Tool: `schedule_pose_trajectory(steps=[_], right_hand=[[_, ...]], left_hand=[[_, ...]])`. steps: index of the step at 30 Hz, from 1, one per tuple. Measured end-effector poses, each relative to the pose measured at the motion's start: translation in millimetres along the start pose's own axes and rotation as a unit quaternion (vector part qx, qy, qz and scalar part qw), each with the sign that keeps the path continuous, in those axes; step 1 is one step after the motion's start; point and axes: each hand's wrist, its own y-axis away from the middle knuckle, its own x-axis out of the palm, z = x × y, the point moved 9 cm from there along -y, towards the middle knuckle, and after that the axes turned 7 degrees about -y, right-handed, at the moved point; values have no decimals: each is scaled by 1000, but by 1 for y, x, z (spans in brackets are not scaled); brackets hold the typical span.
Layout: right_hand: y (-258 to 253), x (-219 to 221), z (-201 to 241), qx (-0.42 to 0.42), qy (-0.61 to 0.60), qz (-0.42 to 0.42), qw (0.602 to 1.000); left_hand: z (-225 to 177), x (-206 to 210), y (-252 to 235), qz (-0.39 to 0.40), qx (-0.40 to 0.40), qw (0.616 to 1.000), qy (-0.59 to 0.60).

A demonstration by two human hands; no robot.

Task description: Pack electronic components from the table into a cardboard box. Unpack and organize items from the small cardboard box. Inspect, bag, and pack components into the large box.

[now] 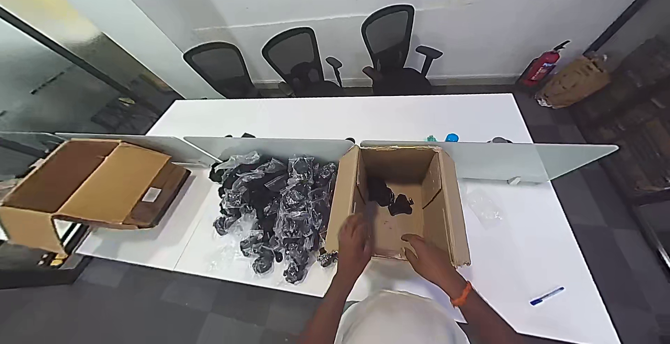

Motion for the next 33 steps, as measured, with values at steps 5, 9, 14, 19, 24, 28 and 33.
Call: schedule_pose_trajectory(steps=[5,9,14,19,24,28,33], right_hand=[[24,23,8,-143,46,-75,986],[19,17,8,-190,49,-105,975],[7,31,6,-113,116,13,987],[1,24,58,-112,86,-13,990],[-23,33,95,-119,54,-71,989],[-38,47,108,-86,31,-81,993],[-54,61,108,-18,13,-104,994]], left_hand=[[60,6,-1,31,-189,979,-67],[70,33,13,185,-288,939,38],[72,36,17,190,-270,938,102],[116,33,40,67,-244,902,349],[208,33,90,87,-354,914,179],[255,39,112,102,-393,903,142],[293,30,66,106,-387,907,126]])
